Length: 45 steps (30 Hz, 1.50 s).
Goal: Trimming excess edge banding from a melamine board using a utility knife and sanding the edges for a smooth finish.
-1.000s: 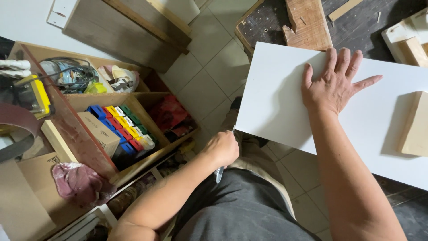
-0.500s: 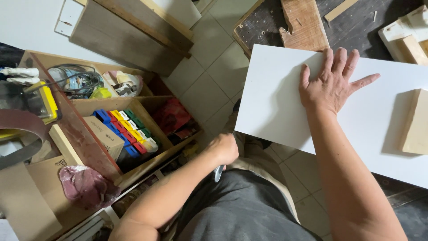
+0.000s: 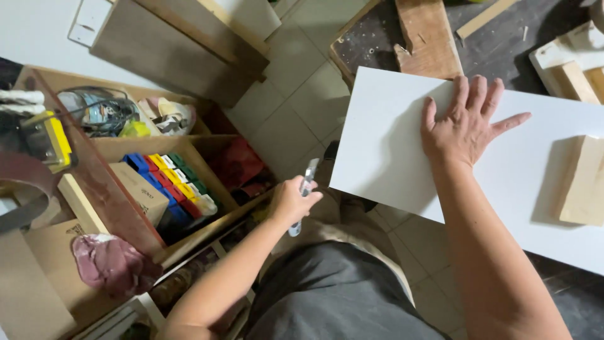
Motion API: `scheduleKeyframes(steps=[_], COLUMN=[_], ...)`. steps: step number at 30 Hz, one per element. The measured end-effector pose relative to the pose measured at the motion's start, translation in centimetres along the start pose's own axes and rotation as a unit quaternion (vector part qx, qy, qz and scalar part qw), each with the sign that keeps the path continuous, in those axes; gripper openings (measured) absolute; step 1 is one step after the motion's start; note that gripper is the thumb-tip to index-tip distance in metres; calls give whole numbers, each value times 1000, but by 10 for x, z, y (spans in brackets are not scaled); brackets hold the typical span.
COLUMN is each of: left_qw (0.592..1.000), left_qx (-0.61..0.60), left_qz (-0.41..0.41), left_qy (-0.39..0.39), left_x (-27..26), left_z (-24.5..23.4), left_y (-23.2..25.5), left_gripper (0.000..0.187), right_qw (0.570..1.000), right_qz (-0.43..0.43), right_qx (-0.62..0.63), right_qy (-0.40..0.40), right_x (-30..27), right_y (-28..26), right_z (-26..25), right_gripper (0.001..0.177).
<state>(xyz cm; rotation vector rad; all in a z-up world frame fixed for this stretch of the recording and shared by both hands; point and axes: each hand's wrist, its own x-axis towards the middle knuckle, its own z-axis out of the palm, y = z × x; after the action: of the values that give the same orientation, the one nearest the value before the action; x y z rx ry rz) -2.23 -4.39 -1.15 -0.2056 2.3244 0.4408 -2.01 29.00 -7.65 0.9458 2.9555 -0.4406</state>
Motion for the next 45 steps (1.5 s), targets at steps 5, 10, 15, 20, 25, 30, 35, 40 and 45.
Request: scheduleKeyframes(steps=[5,10,15,20,25,30,35,40,45], left_qw=[969,928,927,973,953,916,935,912,909], left_qx=[-142,-89,-90,-38,-227,-299,-246,-303,-321], left_qz=[189,329,344,219,196,247,221,252,206], left_qy=[71,152,115,60,-38,-99,-128,-109,-167], left_x=[41,52,65,86,66,49,50,69,54], left_z=[58,66,80,107,77,75,60,41,60], left_y=[-34,-42,-64,-105,-76,-75,-80,-64,-64], left_gripper=[19,20,19,22,25,17,6,22,42], right_qw=[1000,1000,1000,999,999,998,999,999,998], right_qz=[-5,0,10,-20,-4,-4,13,10,1], right_qx=[13,5,-17,-11,-17,-22,-12,-21,-14], right_qy=[20,12,-3,48,41,55,48,48,67], right_x=[-3,-2,-3,-7,-6,-8,-7,-7,-8], right_y=[-3,-6,-11,-22,-29,-31,-31,-31,-34], right_z=[-4,-6,-9,-17,-17,-15,-13,-14,-15], right_gripper=[76,72,73,56,56,56,64,59,54])
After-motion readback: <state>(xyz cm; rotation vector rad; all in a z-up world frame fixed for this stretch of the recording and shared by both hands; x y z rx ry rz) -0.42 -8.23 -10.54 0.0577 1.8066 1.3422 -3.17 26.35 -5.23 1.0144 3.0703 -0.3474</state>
